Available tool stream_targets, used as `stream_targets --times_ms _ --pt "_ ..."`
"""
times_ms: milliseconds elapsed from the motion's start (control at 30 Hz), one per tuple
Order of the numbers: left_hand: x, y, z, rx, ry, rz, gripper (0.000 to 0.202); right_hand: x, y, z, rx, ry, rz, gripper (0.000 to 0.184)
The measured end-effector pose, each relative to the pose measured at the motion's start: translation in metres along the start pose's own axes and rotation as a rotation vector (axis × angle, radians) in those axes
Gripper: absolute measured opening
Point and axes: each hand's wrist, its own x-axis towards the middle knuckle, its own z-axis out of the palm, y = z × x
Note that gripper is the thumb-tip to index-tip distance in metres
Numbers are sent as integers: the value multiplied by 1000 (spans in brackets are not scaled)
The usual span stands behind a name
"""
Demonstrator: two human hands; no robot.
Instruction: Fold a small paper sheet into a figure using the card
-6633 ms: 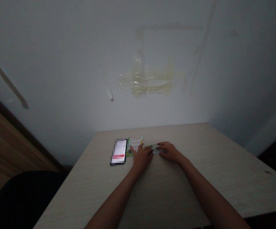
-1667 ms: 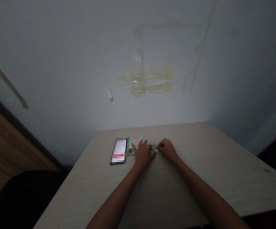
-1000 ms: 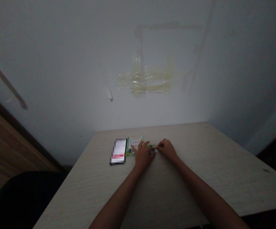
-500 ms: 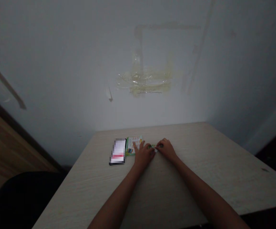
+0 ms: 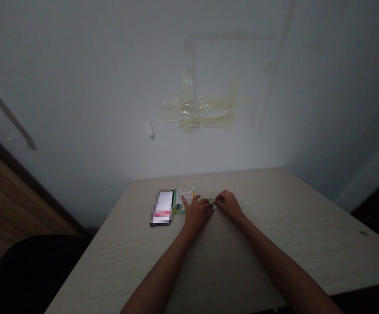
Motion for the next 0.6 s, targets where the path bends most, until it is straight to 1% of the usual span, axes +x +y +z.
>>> stream_targets --times_ms 133,267,367,500,600 --pt "0 1 -3 14 4 28 18 -2 0 0 18 -1 -34 15" --pt "-1 4 -7 43 -23 3 21 -4 5 -2 117 23 -76 11" --pt "-3 5 -8 44 -15 -2 23 -5 10 -8 175 51 -111 11" --pt "-5 3 -4 32 18 14 28 -7 14 -16 140 29 -196 11" --pt "-5 0 0 33 18 4 29 -9 14 -17 116 -18 -260 11"
